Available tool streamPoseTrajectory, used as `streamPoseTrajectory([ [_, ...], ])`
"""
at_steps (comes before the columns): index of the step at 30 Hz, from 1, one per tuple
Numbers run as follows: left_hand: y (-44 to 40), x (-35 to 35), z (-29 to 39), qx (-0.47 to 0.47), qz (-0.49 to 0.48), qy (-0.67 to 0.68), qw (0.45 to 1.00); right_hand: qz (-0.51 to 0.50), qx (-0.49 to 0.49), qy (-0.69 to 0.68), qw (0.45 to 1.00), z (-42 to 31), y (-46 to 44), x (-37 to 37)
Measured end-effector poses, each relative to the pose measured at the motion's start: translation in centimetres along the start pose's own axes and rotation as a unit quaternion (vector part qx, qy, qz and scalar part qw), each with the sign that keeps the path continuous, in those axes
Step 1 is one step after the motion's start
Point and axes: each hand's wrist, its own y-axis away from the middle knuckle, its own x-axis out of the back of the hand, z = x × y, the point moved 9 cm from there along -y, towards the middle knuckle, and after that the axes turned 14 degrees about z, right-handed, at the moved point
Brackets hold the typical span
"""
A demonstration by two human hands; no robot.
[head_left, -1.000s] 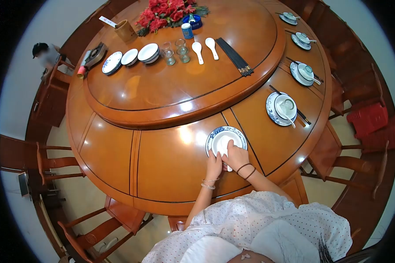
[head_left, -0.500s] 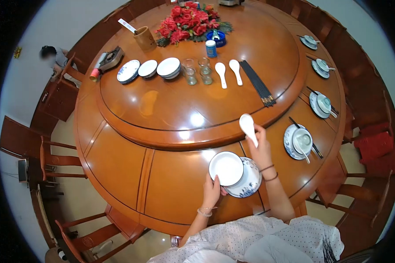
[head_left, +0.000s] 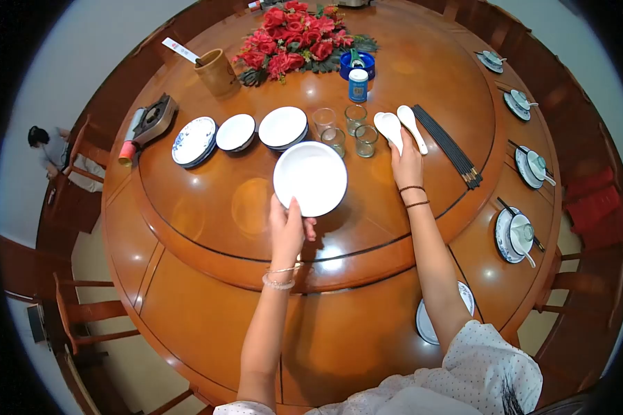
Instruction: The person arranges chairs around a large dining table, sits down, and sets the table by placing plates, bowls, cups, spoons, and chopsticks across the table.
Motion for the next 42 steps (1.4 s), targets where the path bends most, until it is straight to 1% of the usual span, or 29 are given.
streamPoseTrajectory([
  [1, -1.1, -0.5, -0.1, -0.012, -0.01, -0.019, 1.0, 0.001, 0.009, 0.018, 1.0, 0.0, -0.4, -0.9],
  [3, -2.4, -1.6, -0.6, 0.021, -0.014, 0.003, 1.0, -0.012, 0.014, 0.044, 0.999, 0.4, -1.1, -2.8],
  [5, -3.2, -2.5, -1.0, 0.017, -0.019, 0.025, 0.999, 0.008, 0.066, 0.119, 0.991, 0.2, -1.4, -3.8],
  [8, -3.6, -3.4, -2.3, 0.027, -0.052, 0.052, 0.997, 0.001, 0.037, 0.133, 0.99, 1.2, -1.6, -4.9],
  [9, -3.8, -3.0, -2.9, 0.033, -0.05, 0.054, 0.997, 0.002, 0.032, 0.141, 0.989, 1.4, -1.5, -5.0],
  [11, -3.7, -2.8, -3.4, 0.044, -0.07, 0.042, 0.996, -0.005, 0.029, 0.149, 0.988, 1.9, -1.4, -5.5],
  [13, -3.7, -1.8, -3.5, 0.047, -0.062, 0.04, 0.996, 0.012, 0.059, 0.136, 0.989, 1.9, -1.6, -5.7],
  [15, -3.6, -0.9, -3.8, 0.06, -0.052, 0.009, 0.997, -0.001, 0.044, 0.138, 0.99, 2.0, -1.8, -5.9],
  [22, -2.4, -1.0, -4.1, 0.066, -0.066, -0.008, 0.996, 0.006, 0.037, 0.122, 0.992, 1.9, -1.9, -5.7],
  [24, -2.7, -1.2, -3.7, 0.065, -0.064, -0.006, 0.996, -0.021, -0.008, 0.122, 0.992, 2.1, -1.8, -5.5],
  [25, -3.0, -1.2, -3.4, 0.063, -0.062, -0.002, 0.996, -0.02, -0.008, 0.122, 0.992, 2.5, -1.8, -5.6],
  [27, -4.3, -0.9, -2.4, 0.055, -0.041, -0.002, 0.998, 0.028, 0.072, 0.094, 0.993, 1.7, -1.6, -5.5],
  [28, -5.3, -0.8, -1.6, 0.03, -0.031, -0.004, 0.999, 0.022, 0.085, 0.092, 0.992, 2.1, -1.5, -5.8],
  [31, -8.8, -0.5, 1.0, -0.037, -0.007, -0.029, 0.999, 0.044, 0.088, 0.109, 0.989, 1.8, -1.2, -5.7],
  [32, -10.3, -0.3, 1.2, -0.042, 0.005, -0.001, 0.999, 0.052, 0.087, 0.109, 0.989, 1.5, -1.1, -5.4],
  [35, -13.7, 0.2, 1.8, -0.065, 0.044, -0.024, 0.997, 0.083, 0.11, 0.114, 0.984, 0.5, -0.8, -4.4],
  [37, -15.3, 0.5, 1.5, -0.061, 0.082, -0.042, 0.994, 0.082, 0.121, 0.097, 0.985, 0.3, -0.6, -4.4],
  [38, -16.0, 0.6, 1.0, -0.054, 0.087, -0.025, 0.994, 0.08, 0.129, 0.097, 0.984, 0.0, -0.4, -4.4],
  [39, -16.3, 0.5, 1.2, -0.052, 0.096, -0.036, 0.993, 0.078, 0.136, 0.098, 0.983, -0.2, -0.3, -4.3],
  [40, -16.4, 0.4, 1.5, -0.058, 0.101, -0.05, 0.992, 0.061, 0.119, 0.101, 0.986, 0.3, -0.3, -4.6],
  [42, -17.1, 0.5, 1.6, -0.072, 0.105, -0.074, 0.989, 0.056, 0.131, 0.112, 0.984, 0.2, -0.2, -4.8],
])
